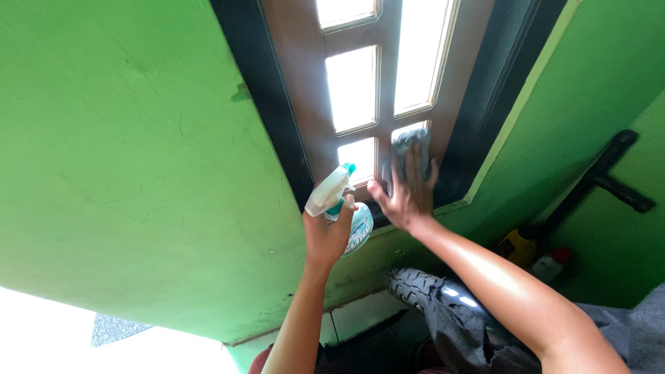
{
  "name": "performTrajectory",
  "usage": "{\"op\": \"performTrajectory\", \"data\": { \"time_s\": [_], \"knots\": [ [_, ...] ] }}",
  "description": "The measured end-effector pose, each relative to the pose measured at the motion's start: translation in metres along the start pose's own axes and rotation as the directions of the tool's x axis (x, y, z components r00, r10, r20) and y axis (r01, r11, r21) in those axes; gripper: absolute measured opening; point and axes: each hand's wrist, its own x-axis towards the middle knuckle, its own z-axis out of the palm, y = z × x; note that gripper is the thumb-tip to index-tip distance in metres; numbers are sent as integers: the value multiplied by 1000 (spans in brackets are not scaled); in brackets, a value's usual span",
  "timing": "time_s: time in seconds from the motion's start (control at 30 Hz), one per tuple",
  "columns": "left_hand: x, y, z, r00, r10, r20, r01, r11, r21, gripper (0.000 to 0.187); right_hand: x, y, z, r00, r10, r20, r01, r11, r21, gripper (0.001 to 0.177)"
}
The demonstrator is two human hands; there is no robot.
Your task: The person cleans the glass panes of a wooden door using a spray bottle and a cloth. They spray the glass and wipe it repeatedly, moving from the interior side to the exterior side of the door.
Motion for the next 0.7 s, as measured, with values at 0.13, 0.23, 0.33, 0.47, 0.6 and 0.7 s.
{"op": "performTrajectory", "data": {
  "time_s": [0.13, 0.23, 0.33, 0.47, 0.6, 0.7],
  "knots": [
    [1, 5, 0, 1000, -20, 8, 19, 997, 69, 33, -23, -1, -5, 998, -35, 60, 40, 996, -77, 99],
    [0, 8, 1, 1000, 3, 1, -3, 1000, 22, 36, -7, -1, -5, 1000, -4, 17, 7, 990, -142, 92],
    [0, 4, 1, 1000, 16, -7, -16, 1000, 2, 32, 7, 4, -5, 995, -54, -89, 40, 988, -150, 89],
    [-1, 4, -2, 1000, -16, -2, 16, 999, 29, 33, -15, 8, -6, 990, -120, -77, 118, 992, -35, 89],
    [-1, 8, -1, 1000, -5, 5, 5, 1000, 9, 33, -6, 17, -10, 988, -149, -34, 137, 962, -235, 80],
    [2, 9, 0, 999, 38, 7, -38, 998, 48, 35, 12, 10, -9, 984, -87, -157, 53, 977, -207, 74]
  ]
}}
